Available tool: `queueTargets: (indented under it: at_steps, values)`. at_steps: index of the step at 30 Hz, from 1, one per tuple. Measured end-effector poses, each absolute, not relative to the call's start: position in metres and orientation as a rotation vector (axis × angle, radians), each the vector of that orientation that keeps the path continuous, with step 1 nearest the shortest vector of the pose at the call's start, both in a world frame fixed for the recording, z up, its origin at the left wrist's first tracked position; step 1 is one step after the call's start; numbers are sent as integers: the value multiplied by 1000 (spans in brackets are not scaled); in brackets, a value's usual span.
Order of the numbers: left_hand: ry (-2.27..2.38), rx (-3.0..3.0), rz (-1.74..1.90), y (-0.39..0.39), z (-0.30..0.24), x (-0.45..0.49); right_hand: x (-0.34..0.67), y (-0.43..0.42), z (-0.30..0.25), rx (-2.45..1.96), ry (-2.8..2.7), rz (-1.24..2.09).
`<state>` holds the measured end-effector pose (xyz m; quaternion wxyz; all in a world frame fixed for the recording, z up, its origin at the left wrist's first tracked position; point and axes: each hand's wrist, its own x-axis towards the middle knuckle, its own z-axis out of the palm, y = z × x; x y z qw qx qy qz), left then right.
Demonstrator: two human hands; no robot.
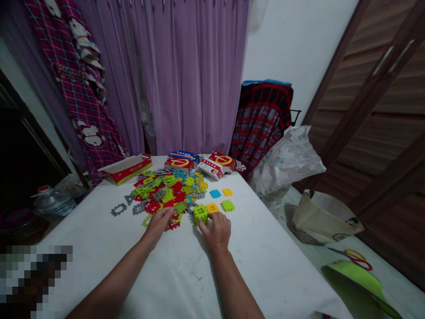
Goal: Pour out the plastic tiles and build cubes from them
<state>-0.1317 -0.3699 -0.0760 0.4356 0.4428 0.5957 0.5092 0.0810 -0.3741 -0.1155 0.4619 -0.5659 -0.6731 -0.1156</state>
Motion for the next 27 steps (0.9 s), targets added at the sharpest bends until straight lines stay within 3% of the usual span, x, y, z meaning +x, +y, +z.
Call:
queueTargets:
  at_steps: [15,23,27]
  values:
    - [1602,1072,1335,-383,-89,-168,81,-375,-115,-1447,-1683,-326]
    - [1813,1343,1390,-368,-92,-202,102,-366,-111,-1707,-1307,199]
    - [2031,1829,1067,-347,-79,-210,109,-360,-108,-1824,-1115,436]
